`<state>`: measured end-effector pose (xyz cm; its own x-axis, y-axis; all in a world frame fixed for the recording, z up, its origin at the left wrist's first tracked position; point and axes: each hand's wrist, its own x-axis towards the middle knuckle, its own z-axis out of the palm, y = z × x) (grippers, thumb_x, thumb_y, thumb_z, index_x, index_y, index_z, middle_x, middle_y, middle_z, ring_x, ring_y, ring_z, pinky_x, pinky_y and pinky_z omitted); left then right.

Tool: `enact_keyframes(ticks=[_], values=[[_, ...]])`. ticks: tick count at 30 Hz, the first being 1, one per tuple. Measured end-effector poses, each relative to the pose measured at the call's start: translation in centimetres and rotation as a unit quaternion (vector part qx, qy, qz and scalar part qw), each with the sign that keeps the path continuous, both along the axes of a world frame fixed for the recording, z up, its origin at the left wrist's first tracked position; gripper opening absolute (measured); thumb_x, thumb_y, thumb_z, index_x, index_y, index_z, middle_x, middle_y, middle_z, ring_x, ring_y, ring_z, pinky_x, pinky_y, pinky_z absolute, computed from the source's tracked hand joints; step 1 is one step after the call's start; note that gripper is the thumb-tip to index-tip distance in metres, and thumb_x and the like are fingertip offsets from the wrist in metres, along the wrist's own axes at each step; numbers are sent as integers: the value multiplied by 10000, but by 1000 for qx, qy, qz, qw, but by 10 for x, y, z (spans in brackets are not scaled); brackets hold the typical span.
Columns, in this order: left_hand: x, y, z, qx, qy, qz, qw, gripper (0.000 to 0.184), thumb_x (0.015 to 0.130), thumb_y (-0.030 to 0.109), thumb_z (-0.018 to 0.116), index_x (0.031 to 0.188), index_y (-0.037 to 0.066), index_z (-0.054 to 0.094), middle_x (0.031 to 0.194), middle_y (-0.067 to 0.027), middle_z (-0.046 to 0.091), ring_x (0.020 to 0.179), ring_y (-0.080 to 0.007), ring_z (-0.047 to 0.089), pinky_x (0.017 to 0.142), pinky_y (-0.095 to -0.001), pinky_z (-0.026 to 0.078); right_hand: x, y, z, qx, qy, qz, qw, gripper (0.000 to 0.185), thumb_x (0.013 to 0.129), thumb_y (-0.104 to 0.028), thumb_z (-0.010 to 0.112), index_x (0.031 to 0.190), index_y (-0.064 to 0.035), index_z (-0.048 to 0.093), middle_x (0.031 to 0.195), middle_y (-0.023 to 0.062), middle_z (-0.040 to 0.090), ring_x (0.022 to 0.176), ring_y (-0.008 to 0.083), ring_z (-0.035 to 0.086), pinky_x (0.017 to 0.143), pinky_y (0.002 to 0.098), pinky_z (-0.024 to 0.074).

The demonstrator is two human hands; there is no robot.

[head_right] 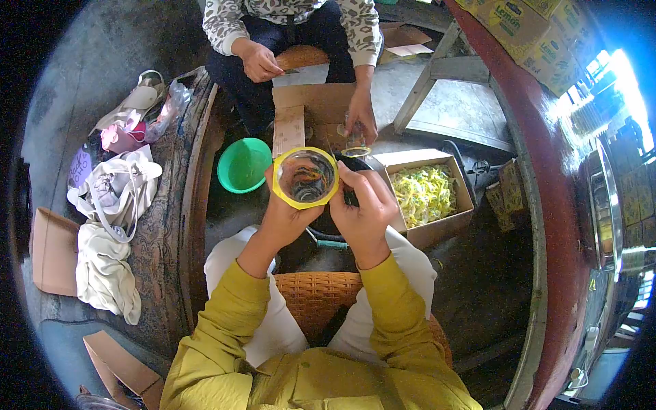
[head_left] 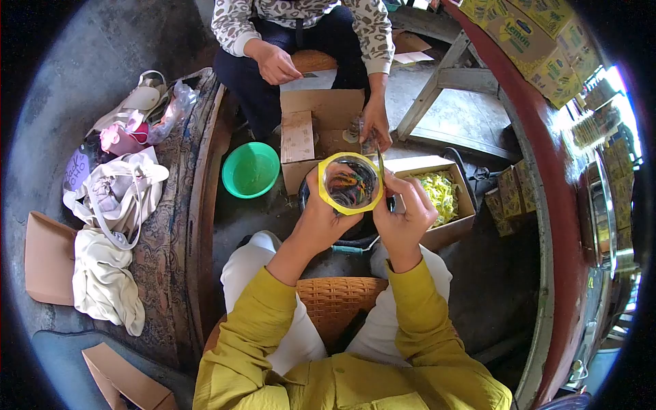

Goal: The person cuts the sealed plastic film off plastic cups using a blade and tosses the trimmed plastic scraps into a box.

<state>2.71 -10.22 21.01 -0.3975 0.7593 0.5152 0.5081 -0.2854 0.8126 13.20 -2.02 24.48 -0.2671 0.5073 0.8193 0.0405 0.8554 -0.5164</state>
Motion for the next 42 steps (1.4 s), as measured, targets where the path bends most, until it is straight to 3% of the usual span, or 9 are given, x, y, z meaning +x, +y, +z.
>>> enact_keyframes(ticks=[8,14,17,20,23,29,35,42], values=[[-2,3,-4,-10,-49,-40,998,629,707,39,665,1203,-2,281,1122,-123,380,1061,-221,471,921,-316,378,4,4,3,-55,8,21,998,158,657,60,659,803,9,629,645,92,587,550,144,577,519,229,448],[-2,4,-4,64,-112,-16,991,569,728,17,637,1190,-10,306,1123,-121,444,1033,-197,498,887,-320,416,3,0,6,-43,-5,38,998,164,655,68,652,807,7,635,653,98,591,573,162,583,537,238,455],[-4,3,-7,54,-136,-39,989,619,712,26,655,1206,-2,284,1147,-129,369,1064,-219,465,892,-305,404,3,-2,4,-32,-16,30,999,186,647,72,652,818,1,640,658,102,591,581,183,586,542,249,459],[-5,3,-5,18,-101,-40,994,610,704,27,664,1195,-1,302,1136,-127,365,1062,-222,468,895,-305,403,3,-2,2,-18,-19,16,1000,196,640,71,656,820,-5,642,659,102,587,580,196,585,540,256,458],[-6,3,-6,-12,-31,-10,999,590,710,9,638,1189,2,294,1113,-116,446,1029,-198,499,885,-309,417,2,-1,3,-2,-17,2,1000,198,638,67,664,819,-8,643,655,100,584,580,194,584,538,258,458],[0,0,1,1,-79,-29,996,553,712,17,640,1168,5,328,1077,-101,448,1014,-185,492,881,-301,411,6,6,3,-37,-18,31,999,177,644,64,664,807,-2,639,650,95,587,569,169,585,528,241,455],[-6,2,-9,-11,-145,-67,987,682,726,12,638,1227,22,175,1139,-132,416,1068,-207,471,903,-318,390,8,6,9,-31,-8,43,999,160,639,57,666,787,5,637,645,93,590,553,156,578,514,234,451],[-6,2,-9,-2,-97,-68,993,673,724,8,637,1224,24,186,1147,-136,411,1079,-214,462,914,-323,384,8,6,5,-34,-20,40,998,172,627,53,671,785,-7,639,645,89,587,547,178,577,503,243,448]])
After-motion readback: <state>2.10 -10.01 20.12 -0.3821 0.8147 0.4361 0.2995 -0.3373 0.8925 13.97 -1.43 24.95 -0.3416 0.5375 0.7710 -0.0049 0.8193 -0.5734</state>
